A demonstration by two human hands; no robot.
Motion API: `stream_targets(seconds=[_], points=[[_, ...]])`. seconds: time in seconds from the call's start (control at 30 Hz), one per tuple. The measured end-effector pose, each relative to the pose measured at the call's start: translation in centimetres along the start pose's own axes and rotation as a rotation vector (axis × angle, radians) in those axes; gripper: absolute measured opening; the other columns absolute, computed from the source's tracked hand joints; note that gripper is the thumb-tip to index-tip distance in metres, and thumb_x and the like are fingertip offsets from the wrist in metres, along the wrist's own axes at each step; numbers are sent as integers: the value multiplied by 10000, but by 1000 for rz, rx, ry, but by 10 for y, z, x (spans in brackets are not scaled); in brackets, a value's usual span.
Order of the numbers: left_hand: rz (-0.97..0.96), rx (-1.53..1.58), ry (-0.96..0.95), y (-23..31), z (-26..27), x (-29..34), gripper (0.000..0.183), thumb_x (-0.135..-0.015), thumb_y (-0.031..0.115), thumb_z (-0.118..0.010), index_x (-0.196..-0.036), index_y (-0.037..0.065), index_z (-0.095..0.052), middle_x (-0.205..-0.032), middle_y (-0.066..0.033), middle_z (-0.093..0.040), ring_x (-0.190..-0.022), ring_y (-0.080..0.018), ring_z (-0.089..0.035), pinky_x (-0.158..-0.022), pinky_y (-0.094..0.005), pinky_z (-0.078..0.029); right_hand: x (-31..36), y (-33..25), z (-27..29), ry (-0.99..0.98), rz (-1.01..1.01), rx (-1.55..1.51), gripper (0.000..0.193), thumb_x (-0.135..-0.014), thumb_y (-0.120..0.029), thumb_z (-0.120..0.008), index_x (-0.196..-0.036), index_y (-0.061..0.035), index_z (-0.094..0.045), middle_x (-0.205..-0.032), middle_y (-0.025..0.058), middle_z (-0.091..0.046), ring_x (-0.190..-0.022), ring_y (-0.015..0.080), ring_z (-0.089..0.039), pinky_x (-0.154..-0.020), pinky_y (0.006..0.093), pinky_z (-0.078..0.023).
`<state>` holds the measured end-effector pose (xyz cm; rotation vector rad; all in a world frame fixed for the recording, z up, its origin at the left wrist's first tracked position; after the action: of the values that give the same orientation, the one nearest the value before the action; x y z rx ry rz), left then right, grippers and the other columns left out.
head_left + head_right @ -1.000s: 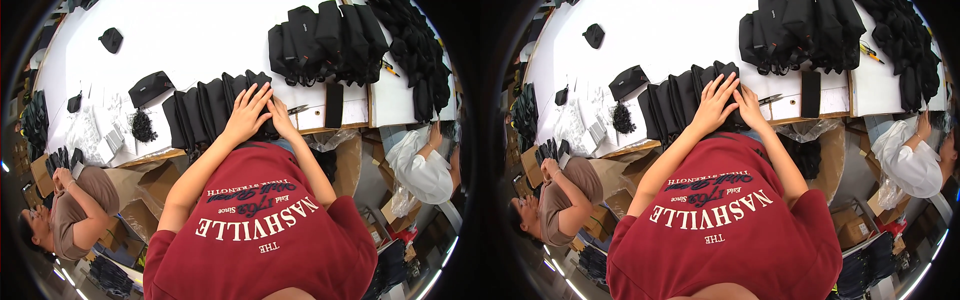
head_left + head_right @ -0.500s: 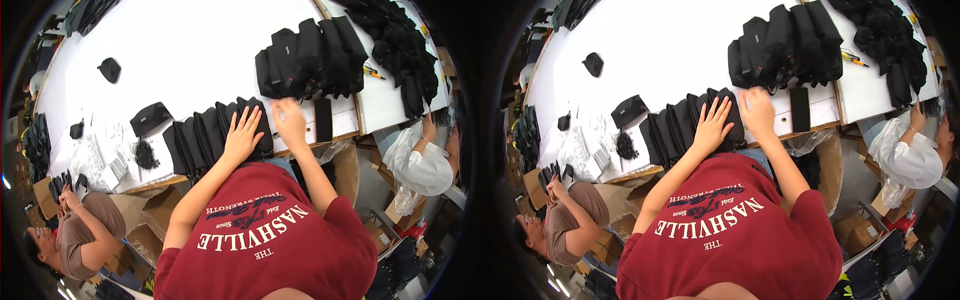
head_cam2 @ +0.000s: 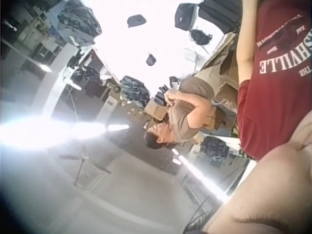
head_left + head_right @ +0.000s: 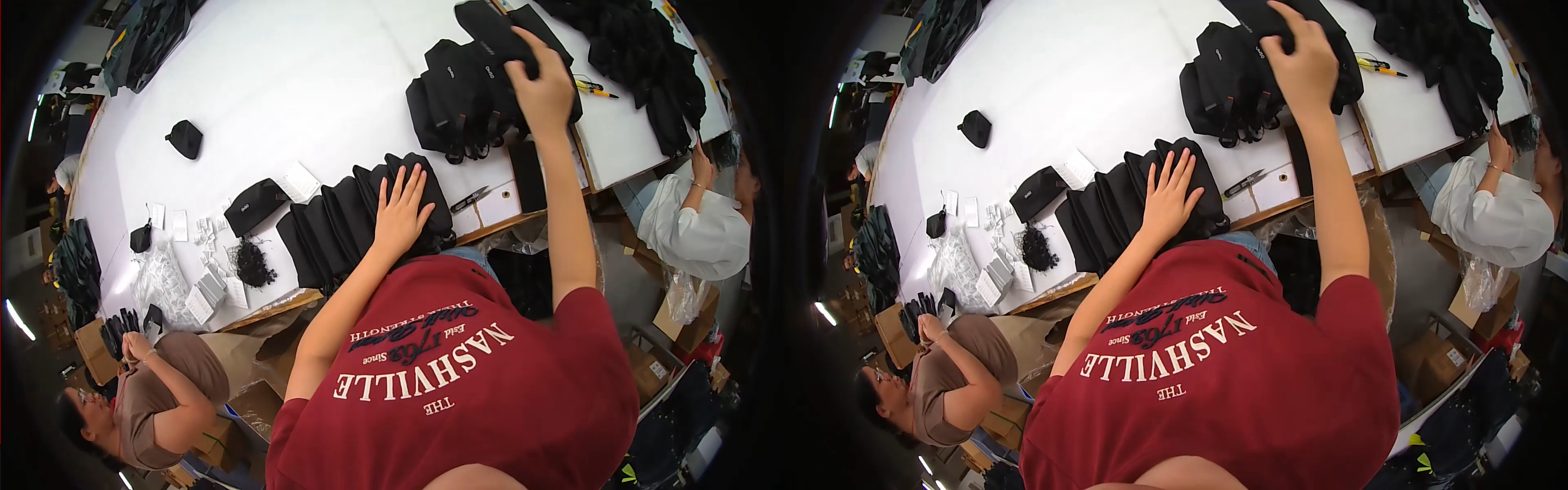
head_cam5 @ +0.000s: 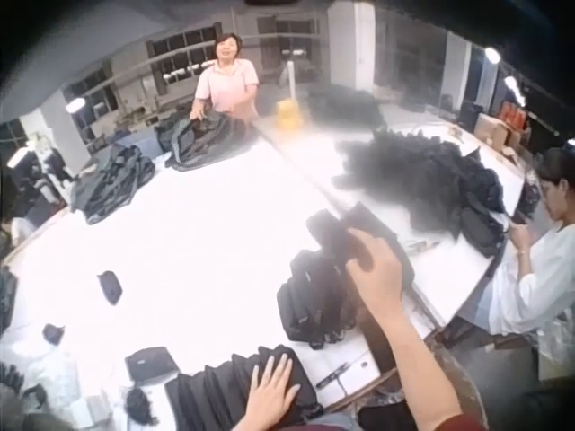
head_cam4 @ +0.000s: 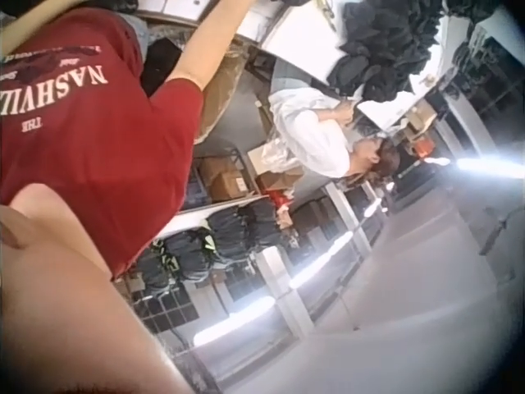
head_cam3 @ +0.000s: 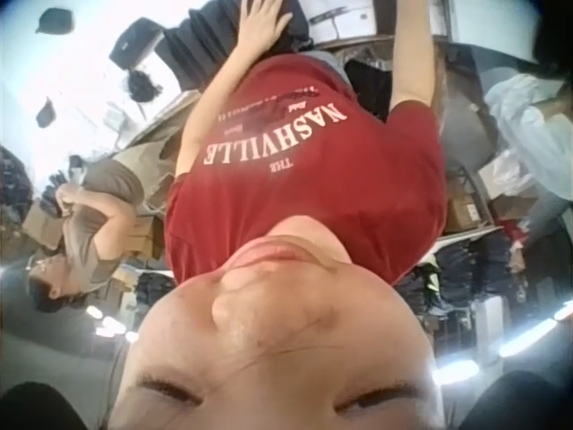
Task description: The recorder is inspecting, counting, and organizing black soft-shell pouches into bundles and placing them into a large shipping box.
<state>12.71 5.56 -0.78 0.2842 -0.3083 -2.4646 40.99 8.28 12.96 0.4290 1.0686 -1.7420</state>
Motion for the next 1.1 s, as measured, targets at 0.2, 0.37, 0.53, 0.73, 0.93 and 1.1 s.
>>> stream_targets(seconds=[0.2,0.37,0.53,0.73,0.93,1.1], points=[[4,58,-5,-3,3,1,584,-911,372,-529,-1407,94,-395,-1501,-27,-314,-1398,-229,-252,-1132,-461,-157,158,-11,-3,-203,-1122,-1089,517,-830,-99,-374,-1332,-60,-491,-1332,81,-496,-963,127,-552,-844,221,-452],[-16,41,11,-3,4,4,557,-909,365,-530,-1377,81,-429,-1491,-35,-328,-1397,-230,-252,-1134,-454,-149,253,-13,-43,-543,-1372,-821,520,-823,-93,-384,-1326,-128,-509,-1114,77,-606,-901,213,-598,-767,325,-498],[0,60,7,-4,4,11,549,-914,366,-525,-1377,86,-429,-1490,-35,-328,-1400,-225,-244,-1138,-448,-138,234,-17,-34,-871,-646,-75,453,-883,-182,-448,-1326,-99,-495,-1064,154,-592,-929,304,-600,-829,364,-472],[25,108,2,-7,12,15,554,-914,348,-533,-1392,98,-409,-1497,-40,-315,-1400,-230,-244,-1137,-446,-148,226,-56,-25,-870,-617,-287,688,-907,-488,-512,-1445,-105,-318,-1254,250,-526,-1160,406,-520,-963,401,-414],[299,285,294,-44,86,60,566,-832,219,-646,-1340,66,-449,-1425,-192,-375,-1323,-353,-342,-1078,-441,-252,230,-44,-36,-871,-635,-301,606,-952,-461,-420,-1434,-104,-333,-1195,268,-572,-1099,412,-558,-922,420,-439],[1052,94,387,-145,72,173,694,-834,372,-669,-1316,-46,-395,-1320,-244,-422,-1221,-376,-405,-1046,-440,-290,220,-53,-27,-1009,-684,-154,581,-968,-477,-360,-1426,-120,-347,-1149,268,-597,-1046,423,-585,-891,421,-452]])
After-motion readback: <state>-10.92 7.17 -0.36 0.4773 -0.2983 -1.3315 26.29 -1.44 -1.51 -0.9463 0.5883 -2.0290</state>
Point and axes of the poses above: each hand's wrist, its own x-axis away from the middle knuckle, its own z-axis out of the back of the hand, y = z × x, the point moved 2 cm from there along -x, towards the middle knuckle
